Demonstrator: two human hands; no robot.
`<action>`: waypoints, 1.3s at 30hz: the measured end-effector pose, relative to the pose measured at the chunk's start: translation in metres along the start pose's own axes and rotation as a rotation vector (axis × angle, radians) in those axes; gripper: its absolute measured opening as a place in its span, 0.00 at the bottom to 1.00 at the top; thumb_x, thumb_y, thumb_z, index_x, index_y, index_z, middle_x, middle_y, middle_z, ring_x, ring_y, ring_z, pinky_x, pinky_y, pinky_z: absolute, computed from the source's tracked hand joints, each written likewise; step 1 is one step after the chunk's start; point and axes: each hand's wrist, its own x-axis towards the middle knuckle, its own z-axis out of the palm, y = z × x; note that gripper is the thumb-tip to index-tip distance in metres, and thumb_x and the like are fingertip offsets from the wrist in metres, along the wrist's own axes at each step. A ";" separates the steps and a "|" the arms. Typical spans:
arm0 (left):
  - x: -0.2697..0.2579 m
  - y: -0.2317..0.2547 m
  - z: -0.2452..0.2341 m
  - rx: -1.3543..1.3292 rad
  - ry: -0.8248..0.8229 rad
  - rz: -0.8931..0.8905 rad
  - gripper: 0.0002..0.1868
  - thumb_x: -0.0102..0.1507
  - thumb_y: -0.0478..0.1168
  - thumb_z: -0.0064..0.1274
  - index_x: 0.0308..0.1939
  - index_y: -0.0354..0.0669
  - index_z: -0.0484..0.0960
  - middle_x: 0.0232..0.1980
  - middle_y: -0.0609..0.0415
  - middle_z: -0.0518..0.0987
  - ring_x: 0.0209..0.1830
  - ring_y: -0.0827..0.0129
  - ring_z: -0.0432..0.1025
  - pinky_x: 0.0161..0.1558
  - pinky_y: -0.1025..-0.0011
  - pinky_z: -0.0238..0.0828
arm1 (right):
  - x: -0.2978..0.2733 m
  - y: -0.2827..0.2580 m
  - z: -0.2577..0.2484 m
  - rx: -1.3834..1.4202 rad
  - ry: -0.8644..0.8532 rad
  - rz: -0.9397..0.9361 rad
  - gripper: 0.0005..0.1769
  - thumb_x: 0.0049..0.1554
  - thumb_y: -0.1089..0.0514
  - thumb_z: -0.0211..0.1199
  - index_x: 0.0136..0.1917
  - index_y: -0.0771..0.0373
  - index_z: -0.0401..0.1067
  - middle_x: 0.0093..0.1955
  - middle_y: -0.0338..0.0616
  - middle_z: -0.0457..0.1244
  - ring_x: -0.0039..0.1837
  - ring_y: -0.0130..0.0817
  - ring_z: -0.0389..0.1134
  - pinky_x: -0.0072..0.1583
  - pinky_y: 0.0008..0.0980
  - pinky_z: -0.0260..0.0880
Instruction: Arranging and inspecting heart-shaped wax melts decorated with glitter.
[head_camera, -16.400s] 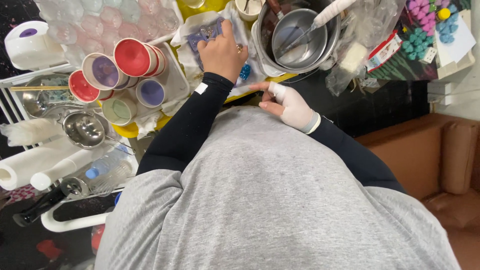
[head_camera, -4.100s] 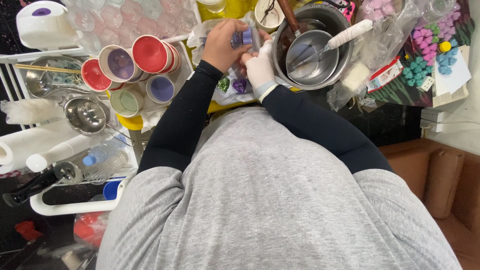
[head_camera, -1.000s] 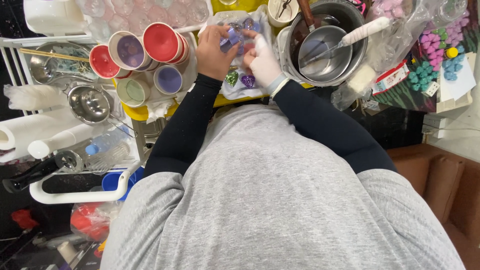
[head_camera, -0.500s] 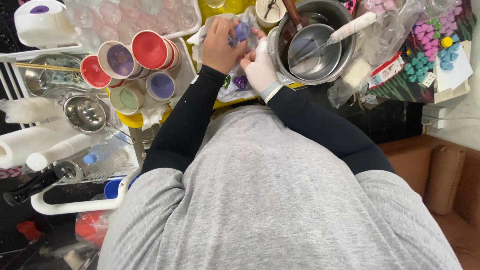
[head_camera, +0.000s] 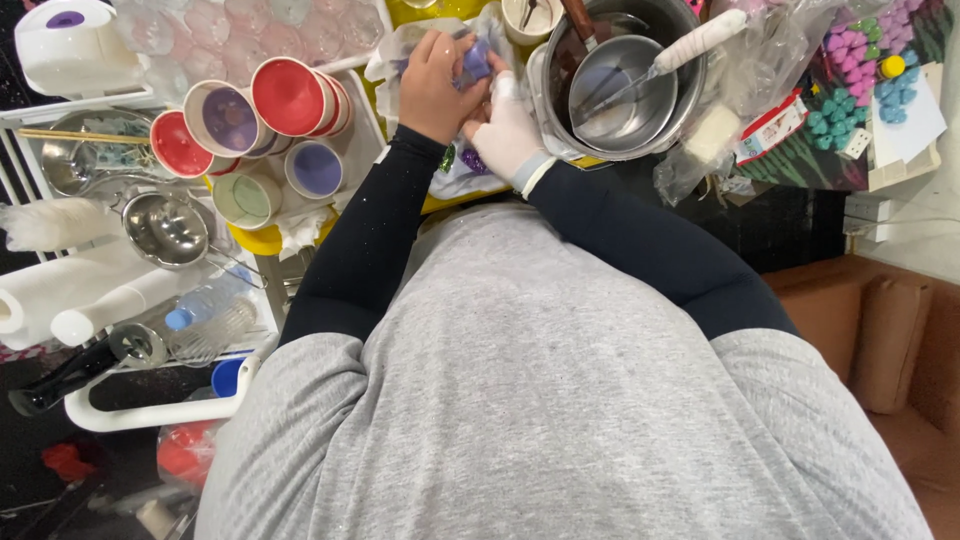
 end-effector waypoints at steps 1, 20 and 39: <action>-0.004 -0.006 0.003 0.001 0.003 0.003 0.23 0.51 0.38 0.73 0.44 0.40 0.76 0.37 0.52 0.69 0.38 0.54 0.70 0.39 0.59 0.71 | -0.002 -0.004 0.000 -0.001 -0.001 -0.004 0.50 0.55 0.75 0.56 0.82 0.60 0.34 0.61 0.29 0.60 0.60 0.20 0.67 0.62 0.22 0.69; -0.035 0.020 -0.062 -0.354 0.085 -0.221 0.28 0.64 0.32 0.69 0.63 0.36 0.70 0.57 0.48 0.81 0.54 0.67 0.82 0.57 0.69 0.80 | -0.076 -0.066 -0.043 -0.183 -0.294 0.248 0.30 0.59 0.71 0.52 0.74 0.64 0.63 0.41 0.32 0.57 0.42 0.20 0.57 0.46 0.21 0.60; -0.050 0.103 -0.072 0.146 0.100 -0.012 0.40 0.57 0.40 0.73 0.70 0.41 0.71 0.55 0.56 0.81 0.44 0.63 0.72 0.54 0.68 0.68 | -0.051 -0.050 -0.024 0.509 -0.378 0.246 0.28 0.70 0.49 0.52 0.76 0.66 0.56 0.65 0.44 0.63 0.65 0.34 0.66 0.70 0.40 0.68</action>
